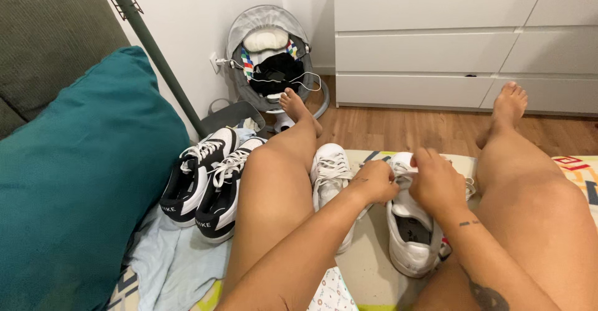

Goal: The person sits on a bed with pairs of sneakers beside them and works on a white sneaker resting on their lap. They pull the laces to untie the bow, loosen the lacing, and work the laces free from the eyelets by hand.

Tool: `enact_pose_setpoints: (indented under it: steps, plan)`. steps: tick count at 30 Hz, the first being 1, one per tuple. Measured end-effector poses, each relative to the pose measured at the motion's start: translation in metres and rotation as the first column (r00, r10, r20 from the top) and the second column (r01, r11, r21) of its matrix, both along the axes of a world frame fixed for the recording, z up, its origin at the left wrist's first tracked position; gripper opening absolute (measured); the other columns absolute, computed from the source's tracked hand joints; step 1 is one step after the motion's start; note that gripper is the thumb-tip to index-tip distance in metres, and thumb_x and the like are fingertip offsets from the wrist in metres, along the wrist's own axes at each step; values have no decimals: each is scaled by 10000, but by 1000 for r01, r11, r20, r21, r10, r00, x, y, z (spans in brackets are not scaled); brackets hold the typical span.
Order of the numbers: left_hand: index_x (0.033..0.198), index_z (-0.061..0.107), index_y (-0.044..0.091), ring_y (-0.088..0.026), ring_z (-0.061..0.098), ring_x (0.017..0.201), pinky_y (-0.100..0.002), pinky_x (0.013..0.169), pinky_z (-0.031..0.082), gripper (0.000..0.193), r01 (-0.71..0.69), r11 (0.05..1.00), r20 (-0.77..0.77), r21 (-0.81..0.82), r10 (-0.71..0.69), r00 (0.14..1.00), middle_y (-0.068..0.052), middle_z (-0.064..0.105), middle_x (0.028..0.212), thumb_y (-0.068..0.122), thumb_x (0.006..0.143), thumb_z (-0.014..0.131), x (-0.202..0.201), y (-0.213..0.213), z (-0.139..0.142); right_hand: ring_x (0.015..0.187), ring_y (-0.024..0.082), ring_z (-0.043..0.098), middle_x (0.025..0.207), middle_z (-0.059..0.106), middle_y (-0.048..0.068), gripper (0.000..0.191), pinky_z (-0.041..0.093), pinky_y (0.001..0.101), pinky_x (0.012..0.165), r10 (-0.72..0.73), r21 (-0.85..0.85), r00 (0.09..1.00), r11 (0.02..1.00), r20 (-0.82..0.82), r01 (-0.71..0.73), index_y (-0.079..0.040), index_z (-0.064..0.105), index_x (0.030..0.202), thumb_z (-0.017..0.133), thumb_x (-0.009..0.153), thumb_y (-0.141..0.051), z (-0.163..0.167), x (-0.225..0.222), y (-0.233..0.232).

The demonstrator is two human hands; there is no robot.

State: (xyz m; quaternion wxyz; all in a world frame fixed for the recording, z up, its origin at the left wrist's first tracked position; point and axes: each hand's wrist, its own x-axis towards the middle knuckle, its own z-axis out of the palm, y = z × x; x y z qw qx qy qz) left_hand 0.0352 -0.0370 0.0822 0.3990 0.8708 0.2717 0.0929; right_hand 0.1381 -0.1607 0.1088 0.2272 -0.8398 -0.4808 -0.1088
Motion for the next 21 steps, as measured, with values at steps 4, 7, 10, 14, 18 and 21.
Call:
enact_pose_setpoints:
  steps: [4, 7, 10, 14, 18, 21]
  plan:
    - [756, 777, 0, -210, 753, 619, -339, 701, 601, 193, 31, 998, -35, 46, -29, 999, -143, 738, 635, 110, 790, 623, 4, -2, 4, 1144, 218, 586, 1167, 656, -40, 162, 556, 412, 870, 52, -213, 995, 975, -89, -70, -211, 819, 862, 807, 702, -188, 15, -8, -3]
    - [754, 771, 7, -205, 759, 614, -340, 704, 609, 186, 19, 1000, -73, 25, -17, 997, -144, 738, 638, 94, 797, 612, 7, -4, 6, 1161, 200, 566, 1205, 639, -42, 248, 560, 407, 841, 70, -247, 997, 966, -31, -76, -222, 822, 915, 843, 670, -249, 16, -7, 0]
    - [761, 770, 6, -198, 761, 604, -342, 694, 609, 187, 8, 1000, -109, 17, -6, 994, -143, 746, 659, 105, 816, 621, 10, -7, 9, 1180, 164, 598, 1142, 676, -72, 106, 584, 375, 845, 78, -237, 996, 969, 46, -65, -204, 814, 858, 773, 778, -258, 1, 1, 4]
    - [783, 764, 21, -190, 753, 585, -333, 653, 625, 166, -32, 998, -55, -61, 29, 998, -132, 739, 697, 109, 819, 628, 7, -9, 13, 1092, 203, 647, 1053, 713, -36, 123, 576, 404, 829, 47, -66, 998, 997, 30, -45, -160, 793, 847, 750, 733, -175, -18, 34, 0]
    - [790, 758, 40, -193, 741, 580, -356, 623, 615, 164, -71, 992, -136, -102, 57, 989, -105, 734, 686, 120, 822, 618, 2, -10, 17, 961, 264, 706, 1128, 733, 92, 131, 582, 420, 883, 15, 346, 938, 931, -345, 113, -62, 727, 946, 674, 897, -172, -14, 96, -25]
    - [763, 792, 21, -182, 751, 594, -317, 681, 608, 215, -14, 1000, -162, 22, 18, 987, -111, 743, 643, 131, 818, 616, 7, -15, 20, 921, 245, 722, 1074, 732, 180, 236, 605, 390, 845, 327, 488, 588, 863, -740, 133, 21, 625, 1055, 640, 921, -173, -13, 106, -21]
